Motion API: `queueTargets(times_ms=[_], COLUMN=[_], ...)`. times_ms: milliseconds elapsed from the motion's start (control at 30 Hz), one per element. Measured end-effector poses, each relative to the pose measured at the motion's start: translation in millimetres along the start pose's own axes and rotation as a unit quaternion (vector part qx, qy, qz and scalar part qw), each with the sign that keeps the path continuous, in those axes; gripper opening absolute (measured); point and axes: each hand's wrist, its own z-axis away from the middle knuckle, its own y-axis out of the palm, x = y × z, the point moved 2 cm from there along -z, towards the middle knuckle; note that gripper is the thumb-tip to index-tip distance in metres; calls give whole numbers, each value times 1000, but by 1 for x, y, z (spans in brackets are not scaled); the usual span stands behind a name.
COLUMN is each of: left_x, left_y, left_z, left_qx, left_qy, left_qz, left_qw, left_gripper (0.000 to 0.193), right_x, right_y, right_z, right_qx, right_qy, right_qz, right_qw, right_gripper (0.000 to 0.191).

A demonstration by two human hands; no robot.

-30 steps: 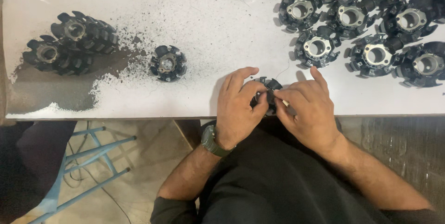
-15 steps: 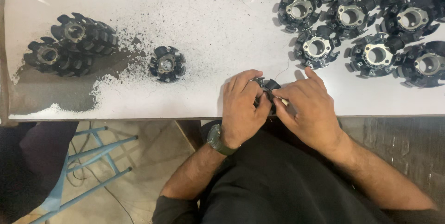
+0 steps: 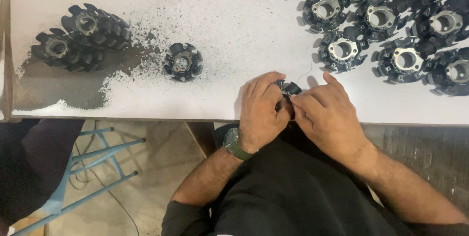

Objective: The person sits at a workbench assembling omni wheels, fitting black rollers onto the hubs of wheel bodies by hand and using a small stick to press and seat each roller. Finished wheels are placed in a pile on the left side of the table while unassembled hubs and rollers wait on the right.

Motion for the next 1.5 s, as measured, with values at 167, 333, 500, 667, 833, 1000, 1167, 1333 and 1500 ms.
queueTargets(times_ms=[167,333,500,667,833,1000,1167,1333,1500], left_x=[-1,0,-1,2,-1,-9,-6,-12,-16], left_y=[-25,-30,-26,-30,-32,-33,-34,-41,-35], left_z=[-5,-15,-19,-20,-19,-15,-19,-23,-28], left_qx=[-16,87,104,63,70,124,150,137,174], left_qy=[-11,-12,17,62,88,140,40,161,104], left_qz=[20,-36,-38,-21,-80,-118,-32,-74,-35], left_qw=[1000,996,994,996,990,975,987,975,979], left_gripper=[23,28,28,16,14,21,17,18,17], right_x=[-4,-10,-11,-13,-14,-13,-13,-15,-16], right_y=[-7,1,5,4,6,6,6,9,9], right_z=[0,-1,0,-1,0,-1,-1,3,2], right_qx=[-56,-77,-89,-90,-94,-94,-97,-88,-81], right_qy=[-3,30,28,30,26,23,16,23,15], right_qz=[-40,-83,-91,-101,-104,-99,-87,-100,-93], right_qw=[998,993,991,990,990,990,991,991,992], right_gripper=[21,20,23,24,25,25,26,27,28])
